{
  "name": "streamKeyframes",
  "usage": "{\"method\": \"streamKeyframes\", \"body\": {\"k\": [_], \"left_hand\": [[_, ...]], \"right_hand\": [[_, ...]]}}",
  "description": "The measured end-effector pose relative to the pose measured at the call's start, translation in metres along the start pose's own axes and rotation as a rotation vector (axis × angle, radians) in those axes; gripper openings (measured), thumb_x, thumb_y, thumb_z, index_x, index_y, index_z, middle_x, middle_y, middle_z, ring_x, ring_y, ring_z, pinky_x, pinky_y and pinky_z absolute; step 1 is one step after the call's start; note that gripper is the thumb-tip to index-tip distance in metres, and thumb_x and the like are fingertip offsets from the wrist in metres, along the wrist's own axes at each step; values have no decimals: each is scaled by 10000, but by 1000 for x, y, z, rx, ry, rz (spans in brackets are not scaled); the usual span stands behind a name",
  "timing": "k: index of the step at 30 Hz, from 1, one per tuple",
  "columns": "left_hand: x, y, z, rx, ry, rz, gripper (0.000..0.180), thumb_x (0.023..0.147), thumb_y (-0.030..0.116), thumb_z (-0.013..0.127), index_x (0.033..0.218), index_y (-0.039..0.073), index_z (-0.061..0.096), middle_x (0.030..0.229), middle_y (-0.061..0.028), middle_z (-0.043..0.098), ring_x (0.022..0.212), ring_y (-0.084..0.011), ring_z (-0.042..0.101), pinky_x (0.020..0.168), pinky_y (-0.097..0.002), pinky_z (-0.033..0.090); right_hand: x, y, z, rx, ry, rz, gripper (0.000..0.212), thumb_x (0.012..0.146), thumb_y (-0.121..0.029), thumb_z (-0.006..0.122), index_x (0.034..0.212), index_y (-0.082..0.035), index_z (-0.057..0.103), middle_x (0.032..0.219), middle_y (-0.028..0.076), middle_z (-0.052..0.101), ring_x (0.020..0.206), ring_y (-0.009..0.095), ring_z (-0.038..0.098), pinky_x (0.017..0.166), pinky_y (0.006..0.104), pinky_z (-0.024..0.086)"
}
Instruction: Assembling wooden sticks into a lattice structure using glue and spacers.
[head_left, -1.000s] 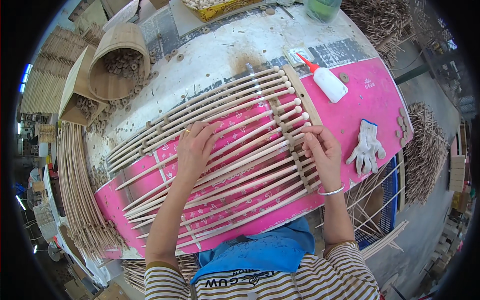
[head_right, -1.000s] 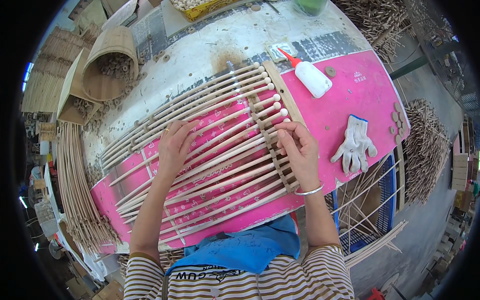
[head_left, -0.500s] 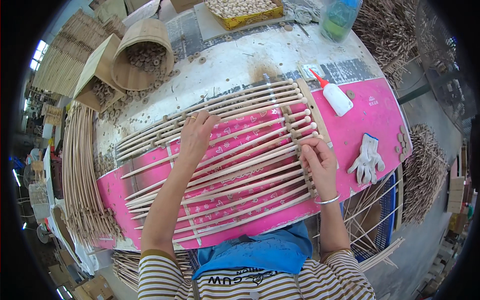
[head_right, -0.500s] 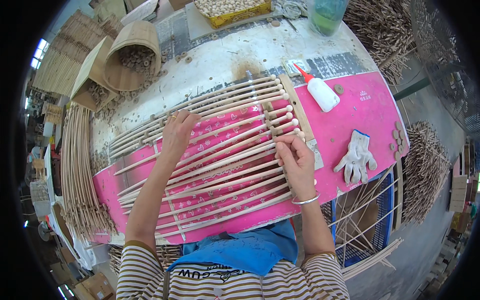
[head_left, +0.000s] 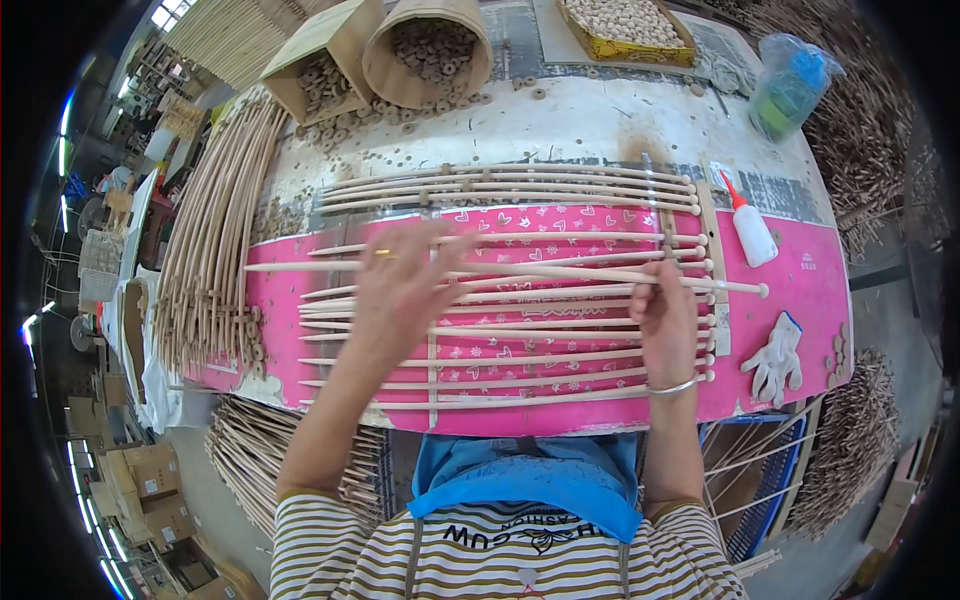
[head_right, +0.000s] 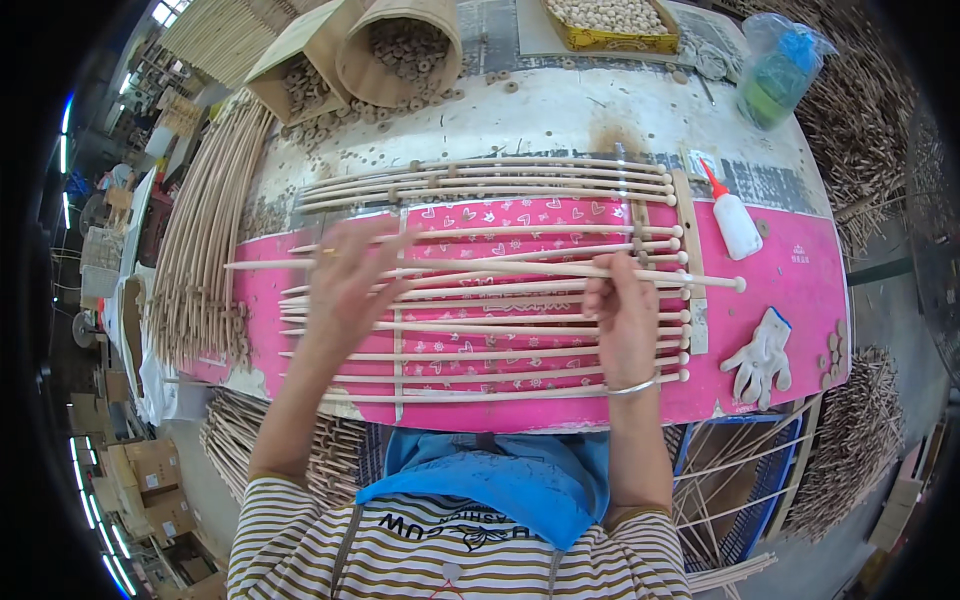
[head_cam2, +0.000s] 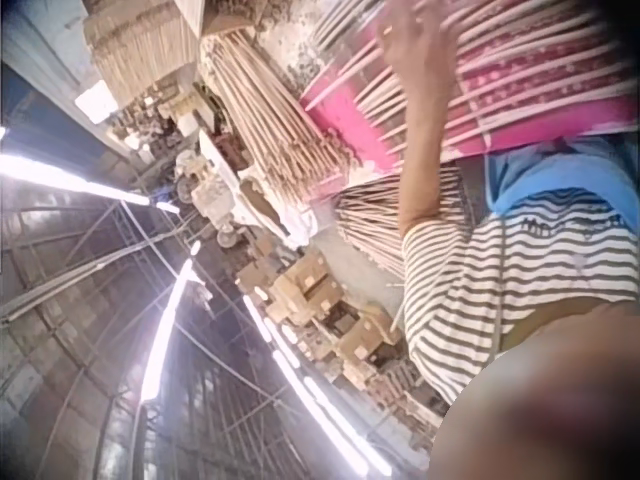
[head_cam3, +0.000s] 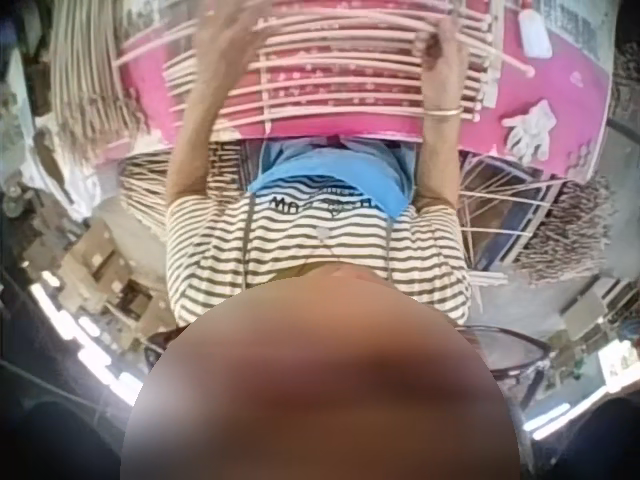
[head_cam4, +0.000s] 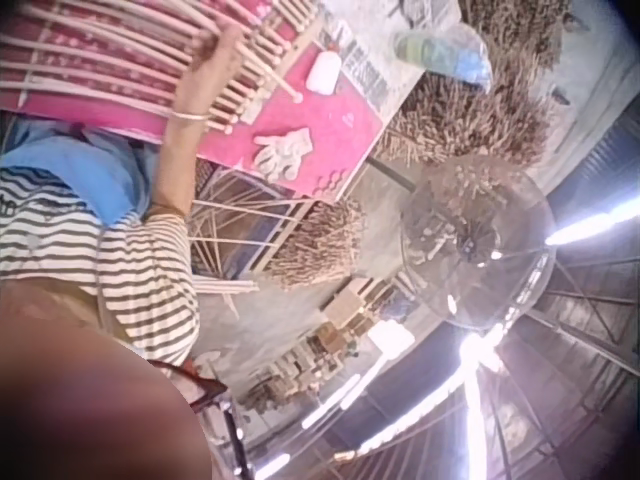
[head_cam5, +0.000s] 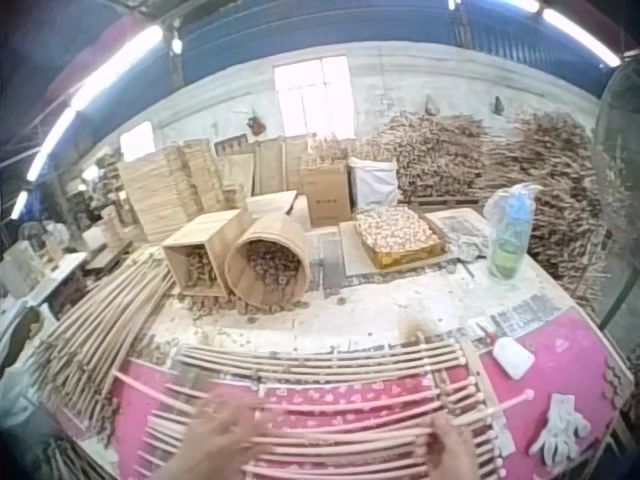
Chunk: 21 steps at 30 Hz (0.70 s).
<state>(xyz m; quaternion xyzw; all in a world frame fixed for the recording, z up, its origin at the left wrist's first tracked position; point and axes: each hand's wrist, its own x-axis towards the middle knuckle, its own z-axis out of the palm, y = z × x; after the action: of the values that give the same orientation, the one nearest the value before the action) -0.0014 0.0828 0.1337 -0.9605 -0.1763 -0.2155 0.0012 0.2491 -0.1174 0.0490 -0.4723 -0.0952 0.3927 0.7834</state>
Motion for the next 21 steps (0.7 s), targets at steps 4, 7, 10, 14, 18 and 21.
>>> {"method": "streamKeyframes", "body": {"k": [4, 7, 10, 14, 18, 21], "left_hand": [[-38, -36, -37, 90, -118, -77, 549, 913, 156, 733, 1450, 104, 632, 1330, -109, 656, 1222, -332, 600, 1087, -487, 434], [-49, -39, -35, -111, -166, -135, 493, 934, 129, 701, 1422, 84, 647, 1182, -119, 697, 1117, -320, 640, 1037, -470, 456], [-57, -36, -32, -179, -155, -162, 455, 909, 77, 717, 1361, 58, 670, 990, -72, 698, 992, -281, 656, 934, -448, 492], [-40, -2, -12, -252, -159, -100, 460, 939, 111, 726, 1396, 100, 670, 1013, -91, 712, 922, -279, 686, 815, -422, 541], [-17, 63, 35, -327, -85, -92, 545, 932, 154, 756, 1462, 138, 630, 1094, -100, 733, 969, -266, 723, 793, -404, 584], [-9, 71, 34, -537, -123, -213, 599, 977, 164, 726, 1551, 162, 554, 1085, -126, 754, 962, -280, 748, 776, -405, 591]], "right_hand": [[-3, -15, -14, -2, -9, -37, 318, 1119, -330, 586, 1083, -46, 724, 777, 3, 675, 664, 70, 606, 601, 219, 481], [-8, -17, -12, -34, -33, -40, 309, 1121, -316, 580, 1063, -52, 731, 774, 6, 673, 666, 69, 603, 601, 218, 477], [-7, -14, -16, -52, -64, -26, 306, 1109, -324, 605, 1082, -55, 747, 784, 3, 687, 669, 60, 620, 595, 213, 486], [-21, 4, 24, -104, -107, 59, 297, 1083, -333, 653, 1077, -58, 766, 813, 4, 713, 697, 61, 642, 610, 220, 506], [-37, 51, 65, -17, -244, 181, 311, 1078, -331, 666, 1082, -34, 761, 827, 0, 701, 726, 66, 636, 621, 228, 502], [-32, 46, 48, -74, -257, 59, 296, 1086, -319, 654, 1095, -44, 764, 867, 7, 703, 726, 59, 605, 632, 228, 497]]}}
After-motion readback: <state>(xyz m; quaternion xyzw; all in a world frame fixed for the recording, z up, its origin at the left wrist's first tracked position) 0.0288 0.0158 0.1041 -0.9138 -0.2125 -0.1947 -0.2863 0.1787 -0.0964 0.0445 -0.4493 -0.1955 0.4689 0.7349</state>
